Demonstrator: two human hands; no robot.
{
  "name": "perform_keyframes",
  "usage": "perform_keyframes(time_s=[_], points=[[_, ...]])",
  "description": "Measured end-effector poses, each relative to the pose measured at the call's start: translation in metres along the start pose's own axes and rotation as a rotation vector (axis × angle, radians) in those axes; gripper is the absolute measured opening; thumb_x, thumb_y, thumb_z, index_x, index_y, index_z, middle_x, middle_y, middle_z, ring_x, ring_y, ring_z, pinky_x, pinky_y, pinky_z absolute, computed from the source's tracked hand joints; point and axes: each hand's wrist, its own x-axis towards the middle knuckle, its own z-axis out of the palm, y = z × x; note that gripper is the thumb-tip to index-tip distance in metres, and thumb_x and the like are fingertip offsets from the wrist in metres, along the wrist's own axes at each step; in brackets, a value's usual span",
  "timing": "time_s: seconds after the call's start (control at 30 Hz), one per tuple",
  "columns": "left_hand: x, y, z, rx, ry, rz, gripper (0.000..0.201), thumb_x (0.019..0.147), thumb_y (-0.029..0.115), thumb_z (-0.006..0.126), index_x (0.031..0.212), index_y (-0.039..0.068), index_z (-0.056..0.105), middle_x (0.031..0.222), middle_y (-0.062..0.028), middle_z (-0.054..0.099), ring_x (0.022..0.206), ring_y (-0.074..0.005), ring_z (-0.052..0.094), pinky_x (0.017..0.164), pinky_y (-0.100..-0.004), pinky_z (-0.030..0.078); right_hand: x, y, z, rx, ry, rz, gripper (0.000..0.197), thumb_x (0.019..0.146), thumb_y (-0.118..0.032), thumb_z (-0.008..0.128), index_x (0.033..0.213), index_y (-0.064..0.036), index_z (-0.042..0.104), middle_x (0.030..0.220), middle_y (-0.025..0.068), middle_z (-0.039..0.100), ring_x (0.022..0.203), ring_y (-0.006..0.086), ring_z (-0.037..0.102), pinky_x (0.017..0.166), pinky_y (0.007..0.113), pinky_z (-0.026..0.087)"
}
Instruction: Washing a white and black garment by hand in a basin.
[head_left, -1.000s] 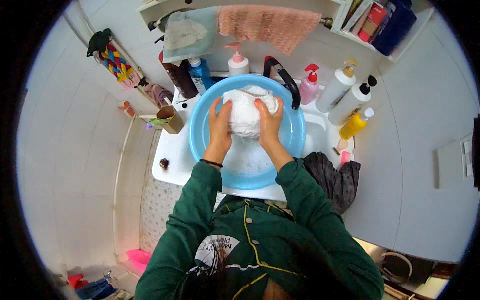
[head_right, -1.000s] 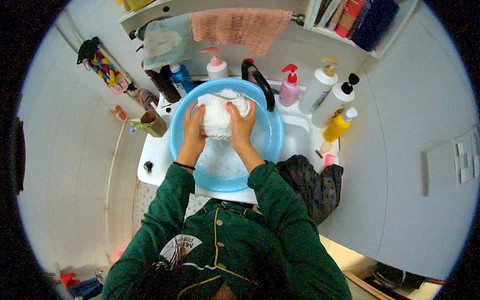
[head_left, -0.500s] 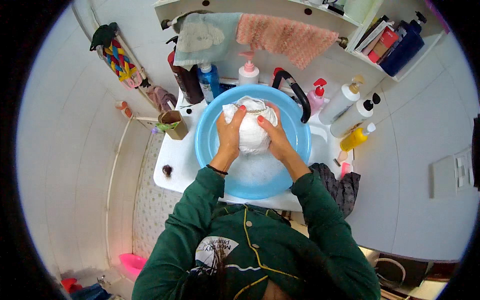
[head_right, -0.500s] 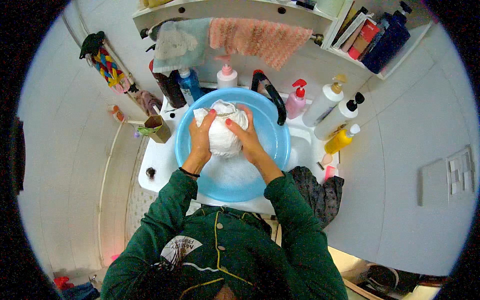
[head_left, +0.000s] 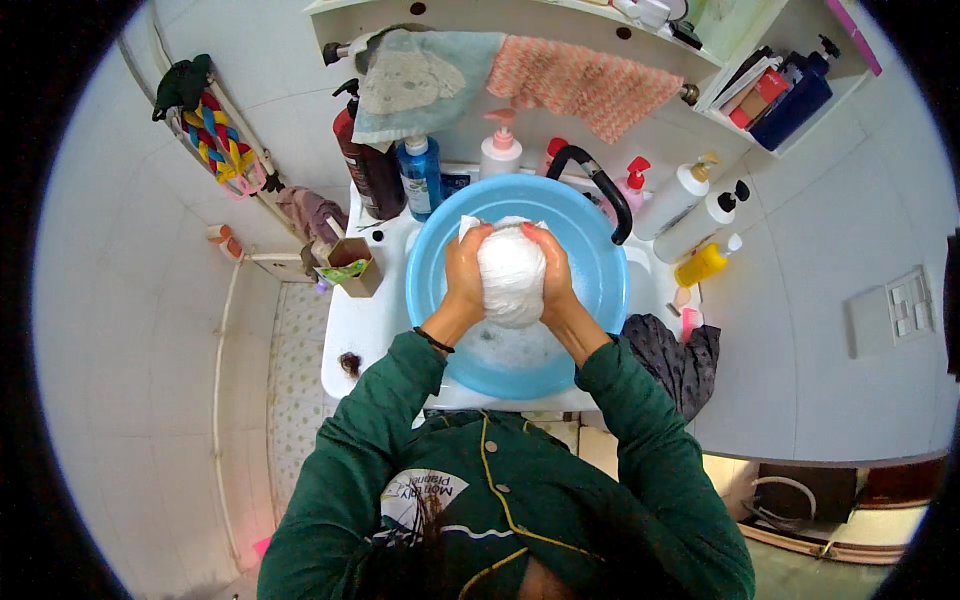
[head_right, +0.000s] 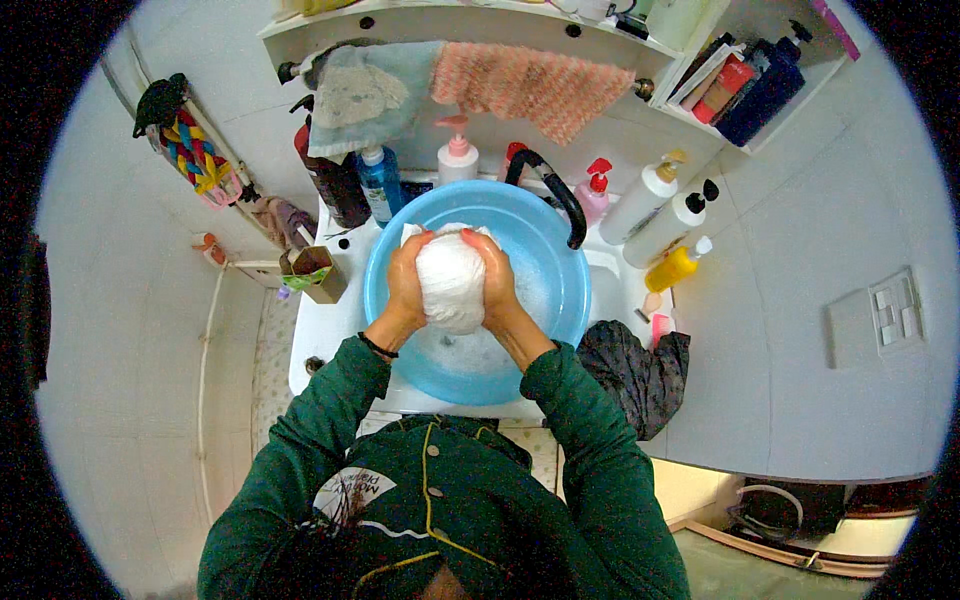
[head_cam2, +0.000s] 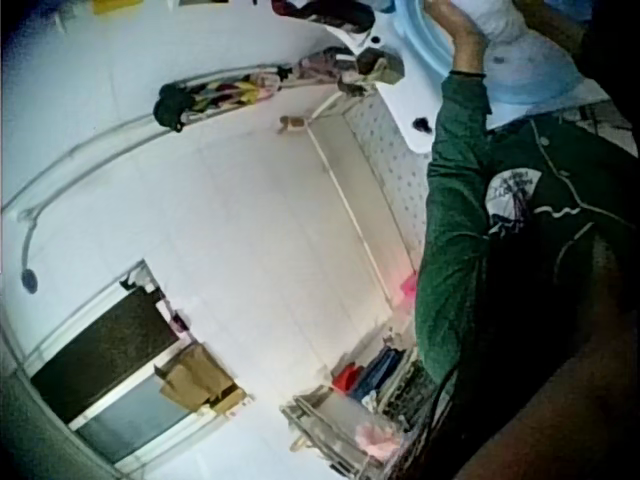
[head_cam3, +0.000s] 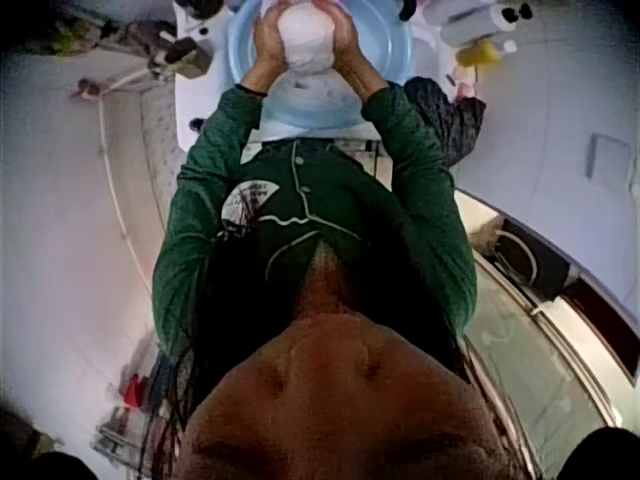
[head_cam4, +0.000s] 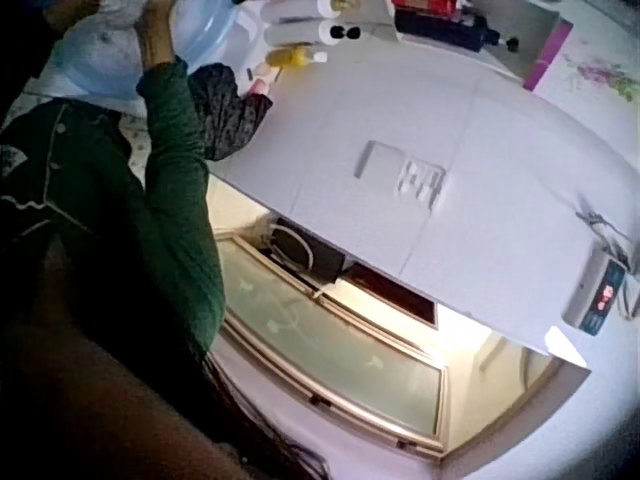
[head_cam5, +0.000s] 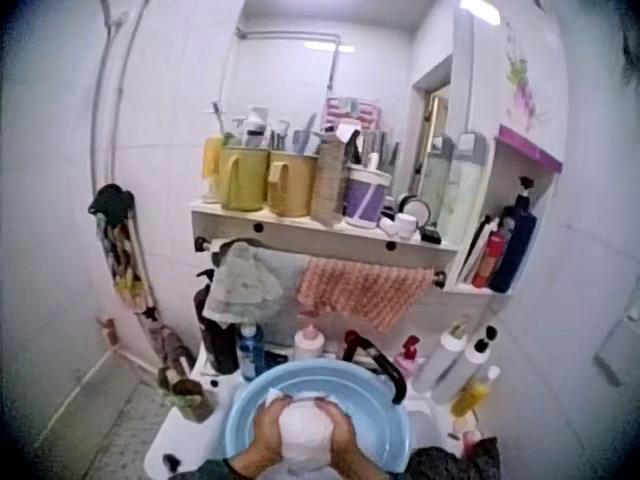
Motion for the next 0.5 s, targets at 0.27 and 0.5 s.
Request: perform_keyframes(time_s=[0.27, 0.5], points=[[-0.001, 0.023, 0.002, 0.148, -0.064, -0.115, 0.038, 0.079, 0.03, 0.061, 0.102, 0.002, 0.052, 0.096, -0.0079, 0.057, 0.087, -0.0187, 0.056, 0.077, -0.0313, 0.046, 0.002, -0.003, 0.011, -0.192, 0.202, -0.101, 0.032, 0.079, -0.029, 0.057, 0.097, -0.0025, 0.056, 0.085, 0.0085, 0.059, 0.075, 0.0186, 0.059, 0.067, 0.028, 0.048], [0.0, 0.013, 0.012, 0.305, 0.004, 0.152, 0.039, 0.08, 0.023, 0.062, 0.11, 0.002, 0.051, 0.104, -0.008, 0.057, 0.091, -0.0165, 0.055, 0.08, -0.0291, 0.044, 0.016, -0.011, -0.006, -0.711, 0.479, -0.314, 0.054, 0.082, -0.042, 0.055, 0.118, -0.0035, 0.044, 0.108, 0.011, 0.052, 0.097, 0.018, 0.053, 0.083, 0.029, 0.042]])
